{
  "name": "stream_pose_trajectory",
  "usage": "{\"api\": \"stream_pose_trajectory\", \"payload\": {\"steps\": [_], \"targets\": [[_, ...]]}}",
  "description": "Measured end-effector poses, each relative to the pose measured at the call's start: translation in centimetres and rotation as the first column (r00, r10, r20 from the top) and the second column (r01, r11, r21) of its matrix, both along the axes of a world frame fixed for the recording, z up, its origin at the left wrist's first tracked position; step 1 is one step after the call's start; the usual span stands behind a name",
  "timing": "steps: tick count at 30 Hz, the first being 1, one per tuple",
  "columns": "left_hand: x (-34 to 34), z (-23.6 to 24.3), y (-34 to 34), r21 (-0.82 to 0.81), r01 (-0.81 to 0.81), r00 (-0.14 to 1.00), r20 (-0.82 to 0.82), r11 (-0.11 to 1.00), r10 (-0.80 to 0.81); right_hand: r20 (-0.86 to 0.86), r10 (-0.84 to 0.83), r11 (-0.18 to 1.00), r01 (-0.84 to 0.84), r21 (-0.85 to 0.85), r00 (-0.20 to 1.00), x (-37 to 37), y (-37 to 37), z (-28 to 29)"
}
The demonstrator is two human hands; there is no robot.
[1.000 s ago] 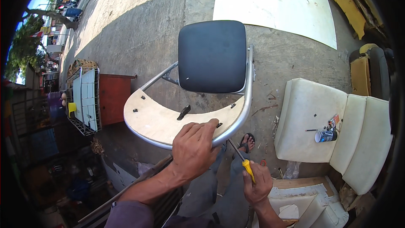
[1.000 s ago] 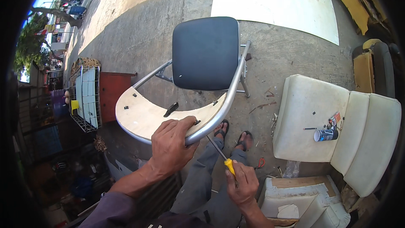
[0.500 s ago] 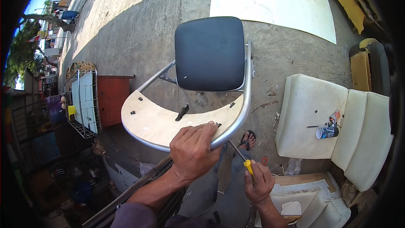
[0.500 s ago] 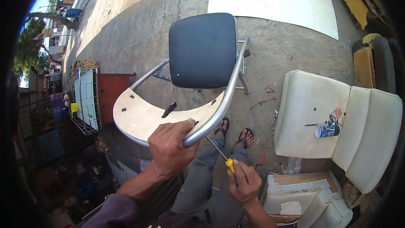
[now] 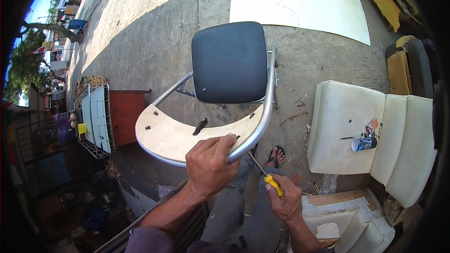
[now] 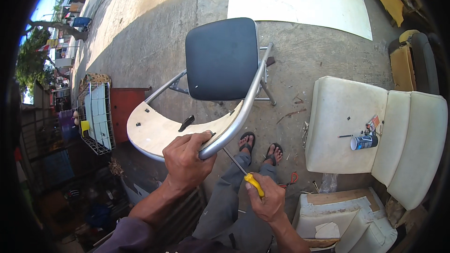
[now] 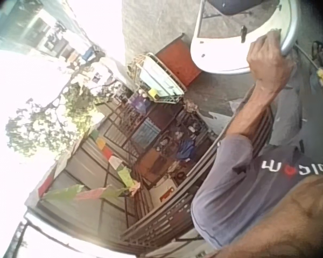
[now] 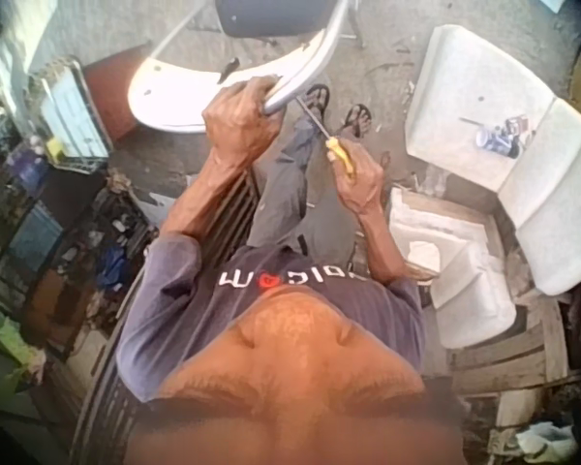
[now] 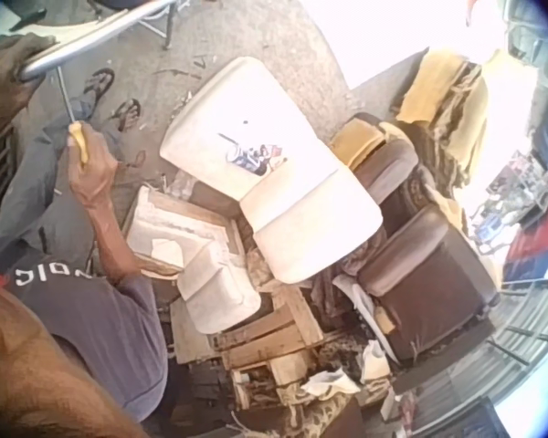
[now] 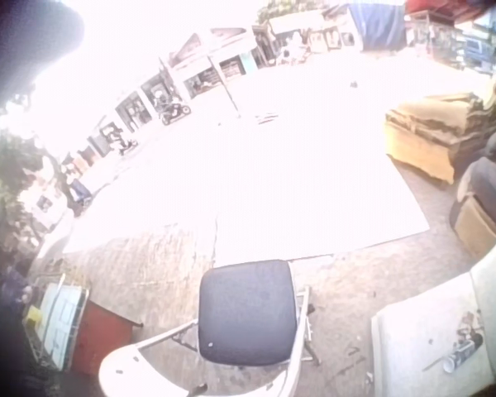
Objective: The person unscrews and removes the seat from an office chair using a screwdriver, then handles an angle grinder.
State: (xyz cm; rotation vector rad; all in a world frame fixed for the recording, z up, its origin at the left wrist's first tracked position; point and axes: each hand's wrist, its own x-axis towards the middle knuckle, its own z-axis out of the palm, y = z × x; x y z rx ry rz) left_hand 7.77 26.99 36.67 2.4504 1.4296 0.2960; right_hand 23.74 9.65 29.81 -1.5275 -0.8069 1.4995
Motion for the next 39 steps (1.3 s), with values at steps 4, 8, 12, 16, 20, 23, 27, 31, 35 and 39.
{"api": "stream_pose_trajectory", "payload": {"steps": [4, 8, 12, 16, 20, 23, 27, 31, 35, 39], "targets": [[0.5, -0.5, 0.2, 0.003, 0.033, 0.999, -0.027, 0.999, -0.033, -0.143, 0.078, 0.982, -0.1, -0.159, 0.987, 0.5, 0.3, -0.3], [-0.3, -0.1, -1.1, 0.032, -0.011, 0.993, -0.115, 0.999, 0.015, 0.327, -0.088, 0.992, 0.052, 0.119, 0.941, 4.1, -1.2, -4.4], [0.7, -0.6, -0.8, 0.004, 0.047, 0.984, -0.171, 0.999, -0.046, 0.745, -0.102, 0.867, 0.426, -0.259, 0.66, 13.6, -5.8, -15.9], [0.7, -1.2, -1.0, 0.034, -0.001, 0.983, -0.185, 0.999, 0.007, 0.935, -0.009, 0.782, 0.585, -0.215, 0.355, 22.9, -9.5, -23.0], [0.4, -1.2, -2.0, 0.012, -0.125, 0.977, -0.173, 0.992, 0.125, 0.994, -0.078, 0.845, 0.534, 0.028, 0.072, 19.9, -8.5, -21.0], [-0.1, -1.2, -4.4, 0.024, -0.09, 0.975, -0.203, 0.996, 0.093, 0.287, -0.336, 0.856, 0.418, -0.304, 0.897, 11.0, -6.1, -14.1], [-1.6, 0.4, -9.7, -0.16, -0.048, 0.988, -0.153, 0.986, 0.023, -0.597, -0.423, 0.905, 0.291, -0.309, 0.682, -2.2, -4.8, -5.5], [-4.0, 0.6, -12.8, -0.31, 0.09, 0.993, -0.047, 0.946, -0.11, -0.121, -0.121, 0.989, 0.13, 0.066, 0.985, -15.0, -7.2, -8.0], [-6.7, 2.6, -10.9, -0.5, 0.275, 0.939, -0.042, 0.821, -0.34, -0.005, -0.102, 0.961, 0.099, 0.258, 0.995, -22.0, -7.6, -11.7], [-14.8, 3.4, -8.6, -0.515, 0.332, 0.874, -0.148, 0.791, -0.463, -0.145, 0.161, 0.985, -0.168, -0.036, 0.976, -24.0, -6.7, -14.3]]}}
